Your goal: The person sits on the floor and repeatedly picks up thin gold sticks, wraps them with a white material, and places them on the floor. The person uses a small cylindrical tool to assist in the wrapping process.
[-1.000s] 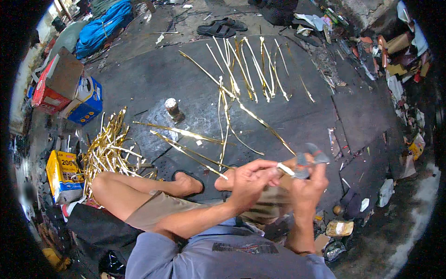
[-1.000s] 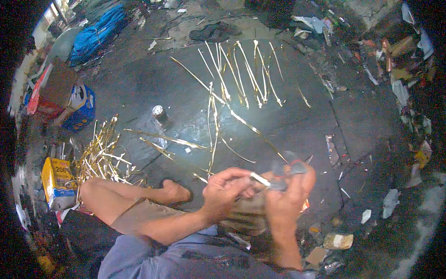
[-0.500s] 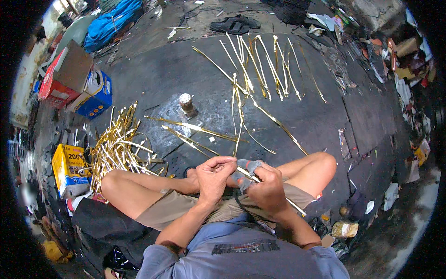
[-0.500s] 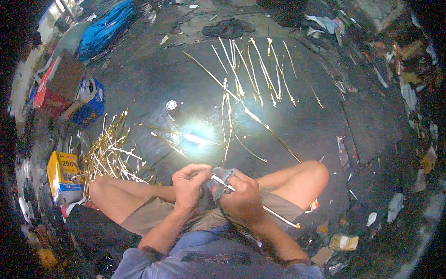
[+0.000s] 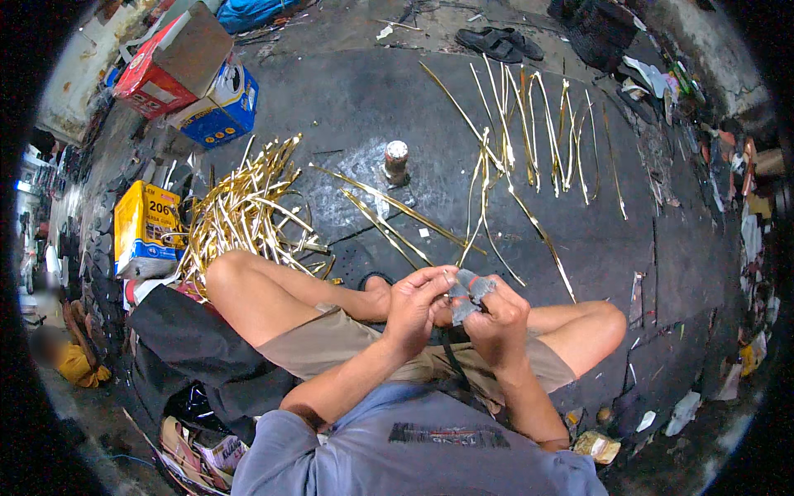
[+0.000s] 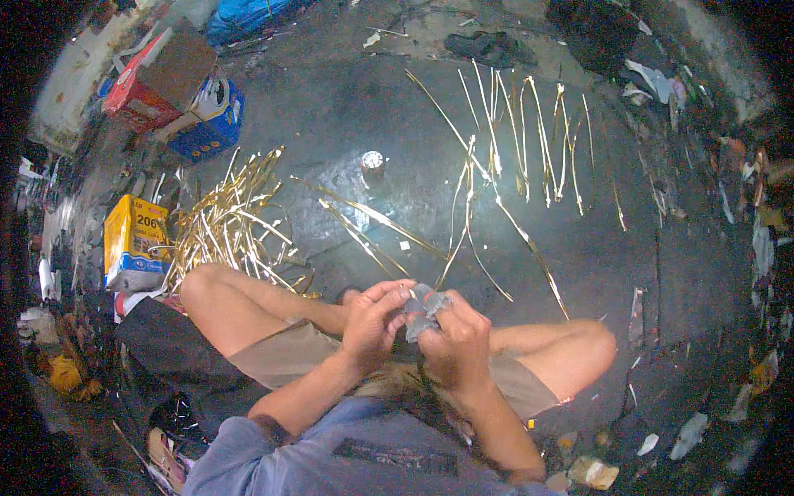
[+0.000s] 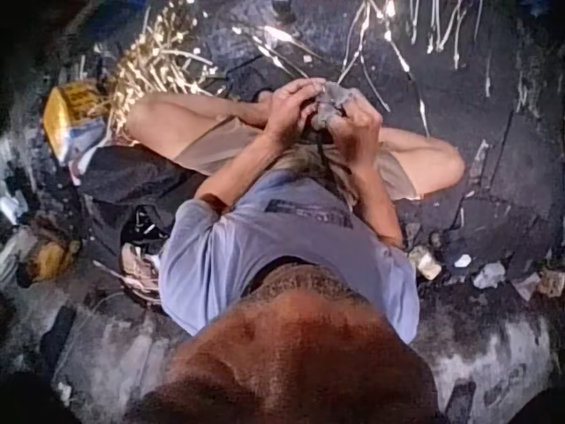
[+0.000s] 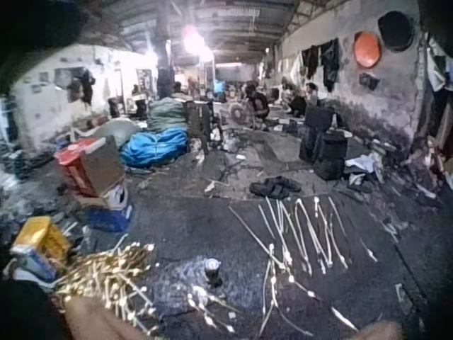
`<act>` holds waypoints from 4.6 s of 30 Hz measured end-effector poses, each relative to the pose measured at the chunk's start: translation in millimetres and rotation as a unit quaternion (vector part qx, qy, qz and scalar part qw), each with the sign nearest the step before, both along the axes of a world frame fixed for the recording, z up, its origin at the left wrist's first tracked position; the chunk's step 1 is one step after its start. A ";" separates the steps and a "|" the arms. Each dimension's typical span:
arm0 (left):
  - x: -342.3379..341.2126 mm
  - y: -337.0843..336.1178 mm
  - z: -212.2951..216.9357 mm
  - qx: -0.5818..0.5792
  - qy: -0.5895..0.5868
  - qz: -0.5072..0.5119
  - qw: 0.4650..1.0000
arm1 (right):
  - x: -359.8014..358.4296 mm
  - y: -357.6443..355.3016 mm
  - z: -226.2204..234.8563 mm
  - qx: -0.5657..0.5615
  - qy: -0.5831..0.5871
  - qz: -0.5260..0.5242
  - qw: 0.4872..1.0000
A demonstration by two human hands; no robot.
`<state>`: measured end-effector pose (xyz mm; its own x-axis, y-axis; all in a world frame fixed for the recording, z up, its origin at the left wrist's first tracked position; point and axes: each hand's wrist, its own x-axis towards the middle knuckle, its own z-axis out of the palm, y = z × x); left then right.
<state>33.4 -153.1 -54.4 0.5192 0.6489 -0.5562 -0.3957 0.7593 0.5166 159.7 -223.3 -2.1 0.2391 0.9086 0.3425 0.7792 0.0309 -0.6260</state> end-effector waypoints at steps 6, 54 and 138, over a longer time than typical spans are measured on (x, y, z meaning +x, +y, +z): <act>-1.6 17.2 -9.7 0.015 0.005 0.010 1.000 | 4.2 17.8 -9.8 0.020 0.094 -0.002 0.995; 303.9 133.8 -245.5 0.847 0.310 -0.185 0.389 | 78.0 -127.9 -64.6 -0.212 0.423 -0.160 0.866; -72.3 327.4 -198.6 0.256 0.717 -0.001 0.649 | 54.6 -117.7 -63.8 -0.202 0.191 -0.031 0.960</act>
<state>-38.9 174.3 -253.0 -0.2920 0.9393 -0.1800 0.7708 0.3425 0.5372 214.3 -341.0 -65.9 0.3359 0.9286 -0.1577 0.4833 -0.3136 -0.8174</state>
